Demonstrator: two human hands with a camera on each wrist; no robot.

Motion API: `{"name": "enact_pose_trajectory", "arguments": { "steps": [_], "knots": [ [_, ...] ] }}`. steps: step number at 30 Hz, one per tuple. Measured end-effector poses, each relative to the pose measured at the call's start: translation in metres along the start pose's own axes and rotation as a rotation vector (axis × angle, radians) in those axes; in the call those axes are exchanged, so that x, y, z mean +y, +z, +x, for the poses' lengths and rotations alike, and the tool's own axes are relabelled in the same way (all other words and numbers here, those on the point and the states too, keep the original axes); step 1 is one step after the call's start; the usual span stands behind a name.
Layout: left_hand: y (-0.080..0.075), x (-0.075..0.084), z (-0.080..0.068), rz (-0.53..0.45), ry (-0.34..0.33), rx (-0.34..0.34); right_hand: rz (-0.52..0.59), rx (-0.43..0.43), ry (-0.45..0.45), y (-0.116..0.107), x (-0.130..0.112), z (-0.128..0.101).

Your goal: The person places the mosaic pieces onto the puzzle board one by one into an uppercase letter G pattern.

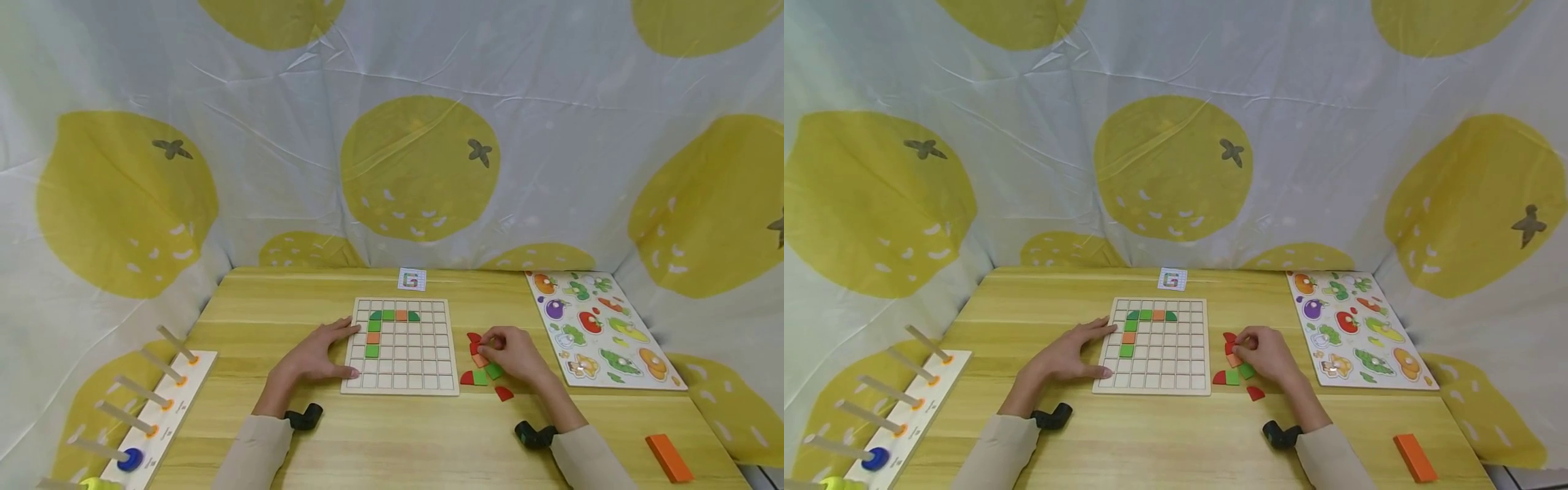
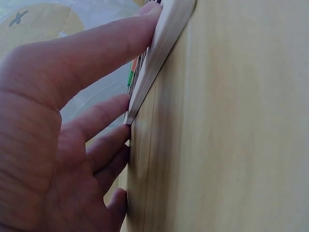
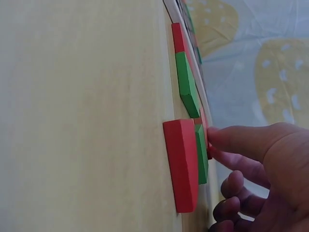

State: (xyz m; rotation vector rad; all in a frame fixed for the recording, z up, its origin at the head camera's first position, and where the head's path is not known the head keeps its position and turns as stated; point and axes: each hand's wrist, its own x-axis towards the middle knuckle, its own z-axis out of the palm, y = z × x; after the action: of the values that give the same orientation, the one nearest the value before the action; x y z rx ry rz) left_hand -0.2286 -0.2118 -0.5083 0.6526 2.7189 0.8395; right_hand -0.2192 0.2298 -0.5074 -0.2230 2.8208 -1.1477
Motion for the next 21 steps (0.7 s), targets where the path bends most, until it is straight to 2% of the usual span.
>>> {"name": "enact_pose_trajectory", "arguments": {
  "steps": [12,21],
  "knots": [
    [-0.002,0.0026,-0.001,-0.003,-0.011,-0.003,-0.003,-0.024,-0.018,0.0044,-0.0021,0.0056],
    [-0.0018,0.0013,-0.0015,-0.005,-0.026,-0.008,0.015,-0.097,-0.06,-0.0005,-0.0046,-0.0009]
  ]
}}
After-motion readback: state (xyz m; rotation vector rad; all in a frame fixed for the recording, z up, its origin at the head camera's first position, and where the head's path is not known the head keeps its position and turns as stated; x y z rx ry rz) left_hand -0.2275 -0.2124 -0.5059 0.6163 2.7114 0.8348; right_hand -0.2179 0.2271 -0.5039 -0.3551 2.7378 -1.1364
